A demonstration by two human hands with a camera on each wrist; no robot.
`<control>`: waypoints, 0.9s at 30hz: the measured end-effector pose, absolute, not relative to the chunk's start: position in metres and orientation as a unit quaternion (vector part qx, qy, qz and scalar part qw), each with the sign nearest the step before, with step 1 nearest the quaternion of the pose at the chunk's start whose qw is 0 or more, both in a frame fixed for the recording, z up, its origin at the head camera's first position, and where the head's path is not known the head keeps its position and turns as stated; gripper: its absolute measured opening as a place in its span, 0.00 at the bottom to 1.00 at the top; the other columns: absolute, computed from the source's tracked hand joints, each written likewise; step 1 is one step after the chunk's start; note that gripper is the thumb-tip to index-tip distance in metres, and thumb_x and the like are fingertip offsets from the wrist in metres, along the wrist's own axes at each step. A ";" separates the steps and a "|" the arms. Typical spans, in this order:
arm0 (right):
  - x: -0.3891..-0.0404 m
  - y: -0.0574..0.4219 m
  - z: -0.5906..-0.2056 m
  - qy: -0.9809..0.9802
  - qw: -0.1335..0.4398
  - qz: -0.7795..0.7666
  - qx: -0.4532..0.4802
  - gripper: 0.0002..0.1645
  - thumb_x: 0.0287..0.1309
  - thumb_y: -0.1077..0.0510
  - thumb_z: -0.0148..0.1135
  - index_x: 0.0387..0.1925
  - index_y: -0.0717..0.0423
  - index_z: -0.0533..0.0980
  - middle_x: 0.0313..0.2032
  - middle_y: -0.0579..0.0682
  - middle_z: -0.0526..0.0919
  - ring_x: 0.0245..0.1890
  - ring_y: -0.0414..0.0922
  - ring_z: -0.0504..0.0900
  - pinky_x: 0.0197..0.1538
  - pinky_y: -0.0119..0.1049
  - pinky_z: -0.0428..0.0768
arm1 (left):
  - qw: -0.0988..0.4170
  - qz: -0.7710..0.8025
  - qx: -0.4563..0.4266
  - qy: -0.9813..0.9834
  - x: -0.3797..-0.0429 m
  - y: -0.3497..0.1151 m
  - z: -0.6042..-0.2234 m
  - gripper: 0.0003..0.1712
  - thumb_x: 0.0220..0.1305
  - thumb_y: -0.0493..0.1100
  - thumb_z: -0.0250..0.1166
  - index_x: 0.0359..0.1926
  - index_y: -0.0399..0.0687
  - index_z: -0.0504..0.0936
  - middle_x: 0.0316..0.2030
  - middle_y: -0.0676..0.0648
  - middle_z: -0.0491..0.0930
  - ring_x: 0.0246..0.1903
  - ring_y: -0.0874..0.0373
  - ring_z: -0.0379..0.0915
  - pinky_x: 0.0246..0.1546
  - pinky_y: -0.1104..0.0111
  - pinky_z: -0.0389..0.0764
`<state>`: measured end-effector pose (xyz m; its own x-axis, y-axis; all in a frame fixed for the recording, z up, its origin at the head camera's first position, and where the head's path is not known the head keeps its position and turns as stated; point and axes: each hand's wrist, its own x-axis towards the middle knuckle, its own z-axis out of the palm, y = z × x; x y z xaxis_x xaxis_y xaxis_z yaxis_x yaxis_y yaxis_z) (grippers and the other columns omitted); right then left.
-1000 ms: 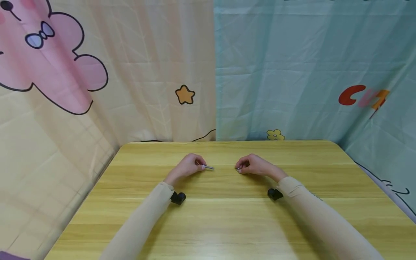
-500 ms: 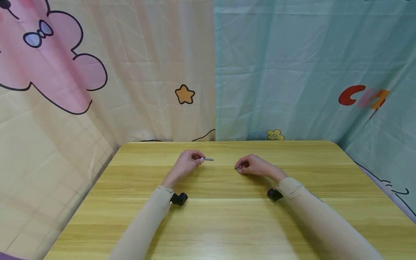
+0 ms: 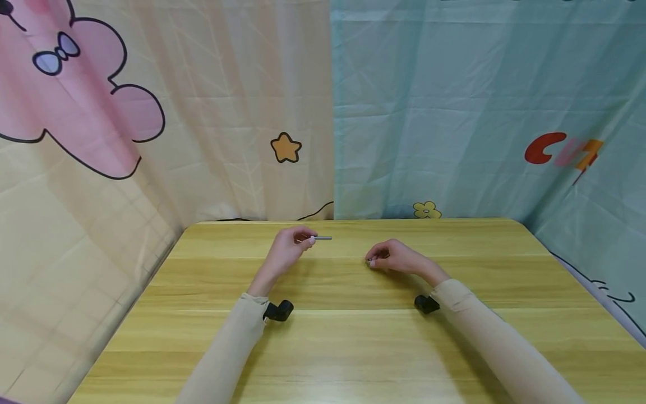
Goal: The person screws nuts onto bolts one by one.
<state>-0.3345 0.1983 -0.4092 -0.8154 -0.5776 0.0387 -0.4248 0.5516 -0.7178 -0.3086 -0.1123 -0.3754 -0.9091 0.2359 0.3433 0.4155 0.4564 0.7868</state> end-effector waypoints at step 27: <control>-0.306 0.178 -0.387 0.794 0.012 -0.567 -0.217 0.18 0.65 0.55 0.64 0.52 0.60 0.78 0.50 0.62 0.80 0.50 0.62 0.79 0.53 0.59 0.76 | 0.124 -0.513 -0.189 -0.828 -0.299 -0.105 -0.356 0.08 0.67 0.36 0.65 0.45 0.40 0.85 0.36 0.47 0.83 0.36 0.55 0.78 0.39 0.64 0.80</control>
<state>-0.3058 0.1782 -0.3868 -0.9055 -0.3583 0.2273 -0.3313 0.2621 -0.9064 -0.2985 -0.1055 -0.3564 -0.8976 0.1856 0.3998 0.4406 0.4025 0.8024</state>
